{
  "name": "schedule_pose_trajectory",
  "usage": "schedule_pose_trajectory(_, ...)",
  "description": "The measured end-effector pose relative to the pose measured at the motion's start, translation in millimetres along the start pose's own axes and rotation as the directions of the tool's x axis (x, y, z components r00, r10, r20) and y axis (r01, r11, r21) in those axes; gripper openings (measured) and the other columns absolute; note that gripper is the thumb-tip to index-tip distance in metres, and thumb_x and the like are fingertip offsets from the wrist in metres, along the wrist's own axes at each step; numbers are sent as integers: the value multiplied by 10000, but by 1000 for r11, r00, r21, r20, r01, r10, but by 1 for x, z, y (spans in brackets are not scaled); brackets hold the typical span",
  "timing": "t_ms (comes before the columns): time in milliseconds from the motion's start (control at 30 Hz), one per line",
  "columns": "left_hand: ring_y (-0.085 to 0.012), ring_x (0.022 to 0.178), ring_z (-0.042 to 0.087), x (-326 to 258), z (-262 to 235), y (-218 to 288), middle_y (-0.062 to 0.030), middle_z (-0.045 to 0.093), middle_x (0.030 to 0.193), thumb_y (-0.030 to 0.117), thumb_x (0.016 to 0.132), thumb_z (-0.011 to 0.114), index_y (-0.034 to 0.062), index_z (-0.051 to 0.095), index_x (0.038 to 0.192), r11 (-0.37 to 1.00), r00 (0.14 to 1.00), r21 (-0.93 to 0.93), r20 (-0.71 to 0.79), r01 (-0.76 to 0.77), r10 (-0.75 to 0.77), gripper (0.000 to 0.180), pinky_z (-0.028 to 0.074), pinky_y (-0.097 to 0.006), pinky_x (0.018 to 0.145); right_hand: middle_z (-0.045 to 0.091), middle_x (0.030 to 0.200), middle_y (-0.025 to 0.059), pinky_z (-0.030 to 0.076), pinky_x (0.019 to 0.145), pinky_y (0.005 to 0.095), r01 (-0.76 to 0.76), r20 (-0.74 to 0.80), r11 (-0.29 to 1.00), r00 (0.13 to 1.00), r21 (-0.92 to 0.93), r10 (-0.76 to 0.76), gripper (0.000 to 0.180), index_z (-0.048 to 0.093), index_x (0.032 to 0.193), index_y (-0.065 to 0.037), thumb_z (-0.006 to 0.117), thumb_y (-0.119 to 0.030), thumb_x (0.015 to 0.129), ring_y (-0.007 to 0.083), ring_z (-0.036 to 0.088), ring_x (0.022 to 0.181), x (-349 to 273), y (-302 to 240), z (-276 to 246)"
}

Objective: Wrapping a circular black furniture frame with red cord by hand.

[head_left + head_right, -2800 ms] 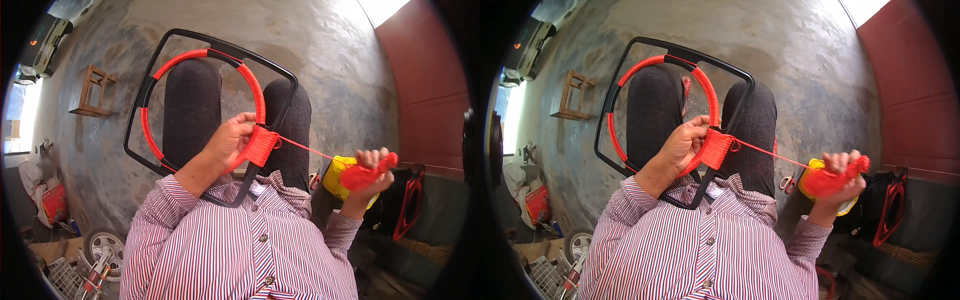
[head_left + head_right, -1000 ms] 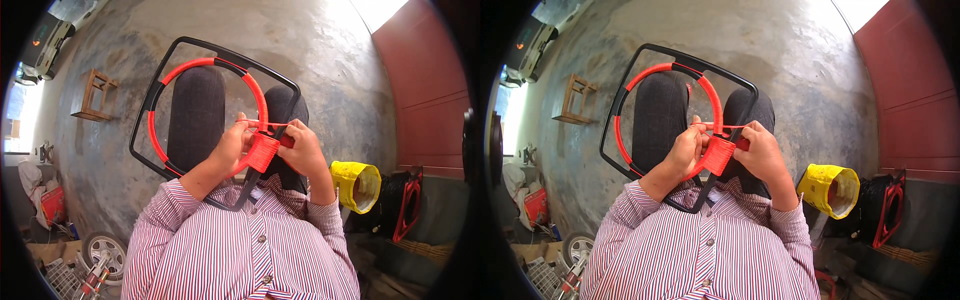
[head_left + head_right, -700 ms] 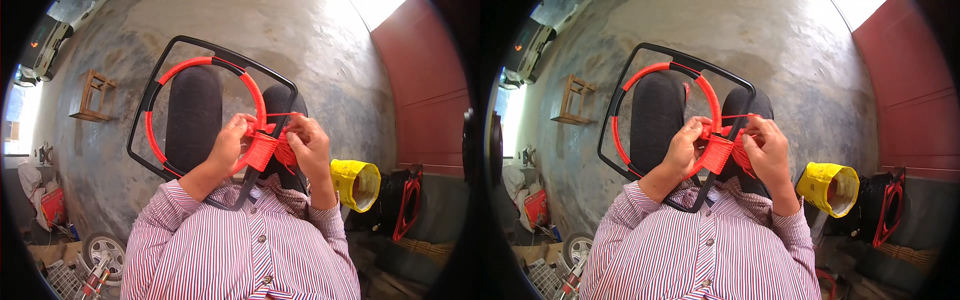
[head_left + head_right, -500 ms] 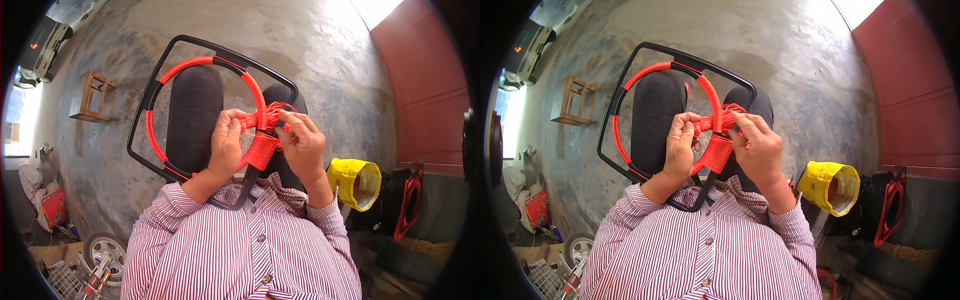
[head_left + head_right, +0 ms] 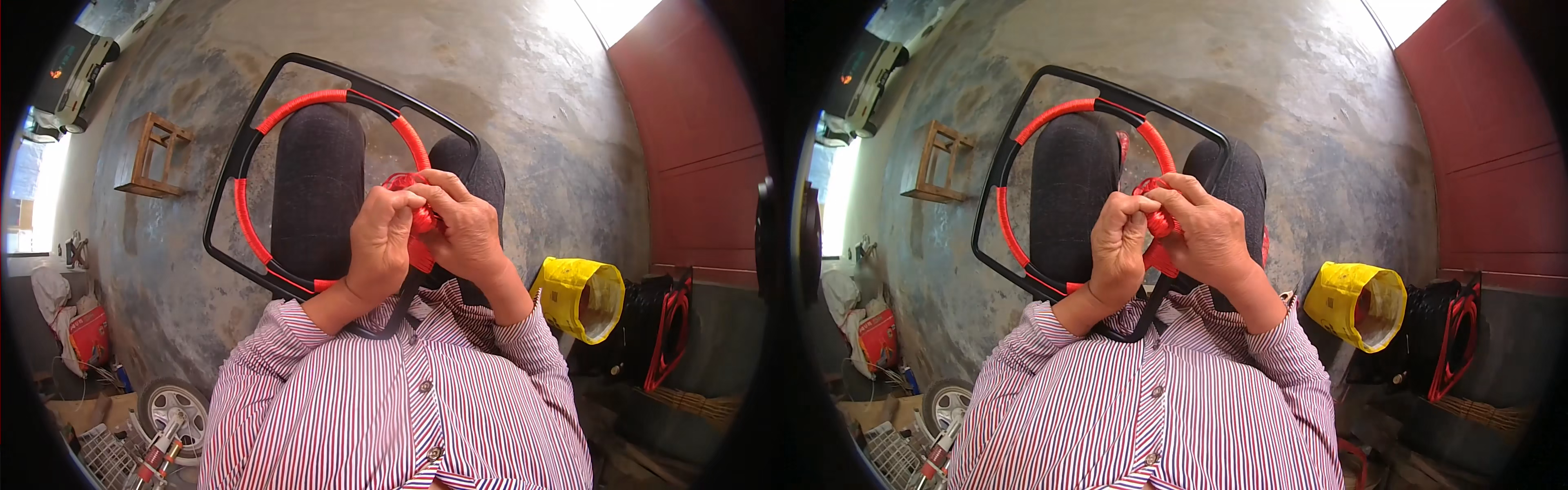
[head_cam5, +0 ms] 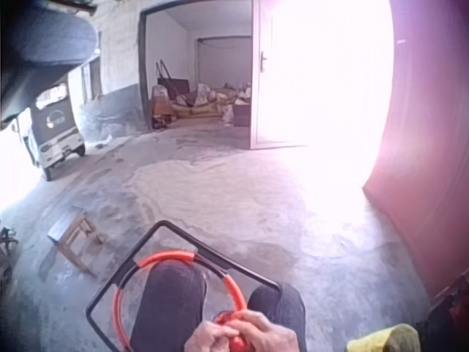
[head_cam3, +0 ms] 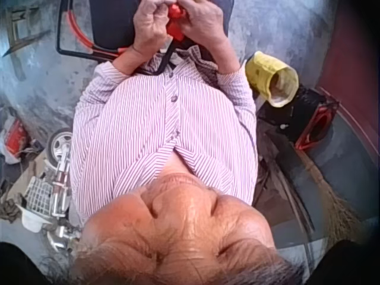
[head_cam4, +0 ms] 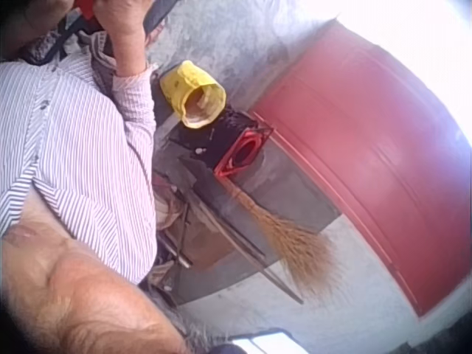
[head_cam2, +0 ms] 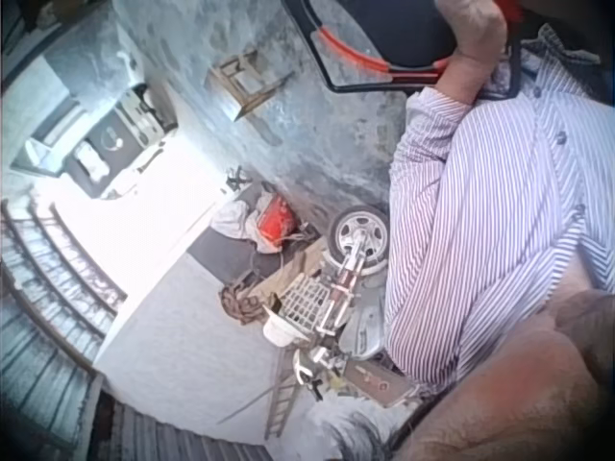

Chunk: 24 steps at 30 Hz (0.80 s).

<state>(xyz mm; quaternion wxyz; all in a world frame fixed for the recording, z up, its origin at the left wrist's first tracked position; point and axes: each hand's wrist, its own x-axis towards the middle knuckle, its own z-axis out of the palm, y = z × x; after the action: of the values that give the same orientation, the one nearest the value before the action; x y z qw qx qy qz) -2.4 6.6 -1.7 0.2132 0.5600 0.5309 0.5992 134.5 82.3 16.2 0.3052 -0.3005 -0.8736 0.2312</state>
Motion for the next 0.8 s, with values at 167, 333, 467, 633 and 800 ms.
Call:
schedule_pose_trajectory(167,-28,676,392,-5,1,3,35,482,817,93,1048,443,38,532,1162,917,972,-325,30,232,-235,155,359,-187,610,629,1052,92,482,854,307,-137,11,562,975,816,222,380,615,1127,22,607,-101,768,183,611,965,-6,16,-3)
schedule_pose_trajectory(333,-24,651,386,-3,-2,3,32,494,818,123,1045,458,36,528,1156,868,943,-377,50,322,-328,158,347,-181,587,599,1042,87,431,863,274,-258,5,441,867,860,499,329,588,1069,5,535,-259,879,148,558,914,-20,17,-8)
schedule_pose_trajectory(467,-27,645,398,1,-4,6,26,506,824,136,1041,471,38,528,1160,811,918,-453,42,370,-395,165,360,-185,584,616,1075,121,389,975,345,-47,-223,430,803,901,554,320,572,1060,3,543,-281,917,190,561,977,-19,21,-6)
schedule_pose_trajectory(633,-29,641,412,3,0,0,12,520,831,137,1035,481,36,533,1154,737,870,-492,95,463,-483,165,373,-189,586,631,1098,175,421,964,354,-70,-53,246,886,967,461,294,577,1021,1,540,-243,861,212,589,1004,-29,22,-30)
schedule_pose_trajectory(800,-29,642,426,3,-6,-7,-5,536,845,128,1025,498,36,534,1157,613,793,-537,202,580,-575,165,386,-186,591,668,899,216,525,757,395,-317,-125,884,917,342,377,309,600,838,15,578,-262,703,331,653,762,-26,22,-51)
